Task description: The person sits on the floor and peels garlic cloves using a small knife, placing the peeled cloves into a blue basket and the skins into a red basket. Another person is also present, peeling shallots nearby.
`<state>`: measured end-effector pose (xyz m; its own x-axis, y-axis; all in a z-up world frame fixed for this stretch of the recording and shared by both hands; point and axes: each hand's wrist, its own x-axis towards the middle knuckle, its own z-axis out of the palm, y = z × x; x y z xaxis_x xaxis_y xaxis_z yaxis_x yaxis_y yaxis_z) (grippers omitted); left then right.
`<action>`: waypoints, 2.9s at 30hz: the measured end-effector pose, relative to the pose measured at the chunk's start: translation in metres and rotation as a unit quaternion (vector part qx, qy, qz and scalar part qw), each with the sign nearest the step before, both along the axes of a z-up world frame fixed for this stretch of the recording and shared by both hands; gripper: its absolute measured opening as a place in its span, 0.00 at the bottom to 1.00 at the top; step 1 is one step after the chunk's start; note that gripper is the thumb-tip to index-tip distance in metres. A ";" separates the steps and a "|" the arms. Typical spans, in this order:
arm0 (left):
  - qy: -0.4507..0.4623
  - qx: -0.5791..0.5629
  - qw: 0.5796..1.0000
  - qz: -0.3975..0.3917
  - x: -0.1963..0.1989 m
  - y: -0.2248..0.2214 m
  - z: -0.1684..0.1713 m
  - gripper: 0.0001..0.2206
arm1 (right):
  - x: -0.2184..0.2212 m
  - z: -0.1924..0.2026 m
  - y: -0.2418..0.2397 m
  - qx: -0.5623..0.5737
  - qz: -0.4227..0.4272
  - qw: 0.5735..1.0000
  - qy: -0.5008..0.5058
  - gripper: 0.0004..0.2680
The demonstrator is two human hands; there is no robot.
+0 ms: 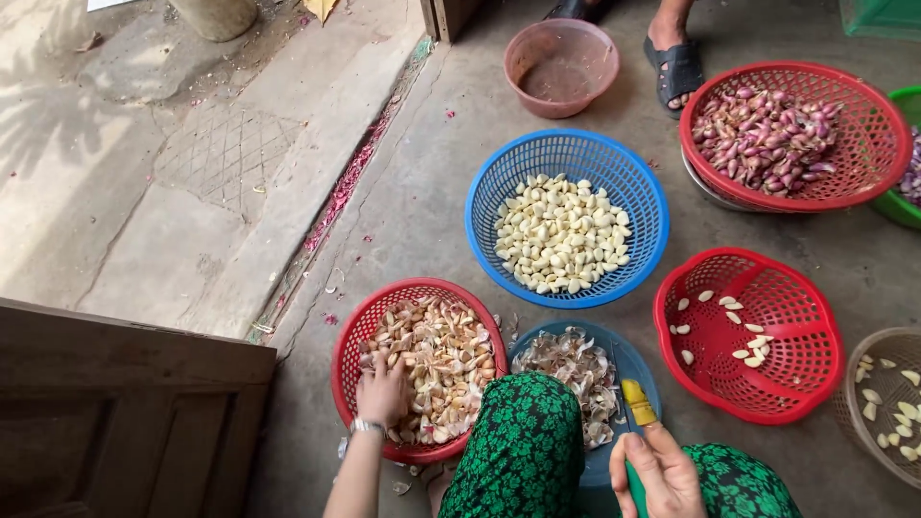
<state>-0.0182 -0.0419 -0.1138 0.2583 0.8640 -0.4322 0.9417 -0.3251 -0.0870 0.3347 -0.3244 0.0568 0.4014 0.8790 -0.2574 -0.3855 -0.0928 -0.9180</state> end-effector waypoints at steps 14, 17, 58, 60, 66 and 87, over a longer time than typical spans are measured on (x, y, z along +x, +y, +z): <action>-0.346 -0.102 0.911 0.199 -0.017 -0.068 0.025 0.13 | 0.033 0.037 0.025 -0.098 0.089 0.989 -0.069 0.18; -0.302 0.007 0.927 0.222 -0.027 -0.040 0.005 0.09 | 0.027 0.028 0.031 -0.100 0.072 0.991 -0.056 0.18; -0.595 0.064 0.799 -0.054 0.141 -0.137 0.198 0.17 | -0.043 -0.002 0.042 0.048 0.230 0.952 -0.196 0.14; -0.578 0.116 0.808 -0.019 0.146 -0.142 0.197 0.16 | -0.045 -0.007 0.042 0.032 0.214 0.961 -0.170 0.17; -0.622 0.163 0.765 -0.036 0.162 -0.144 0.208 0.10 | -0.046 -0.028 0.043 0.052 0.199 0.978 0.031 0.20; -0.829 -0.284 0.410 0.253 0.150 -0.137 0.082 0.17 | -0.032 -0.039 0.041 0.092 0.196 0.968 0.130 0.21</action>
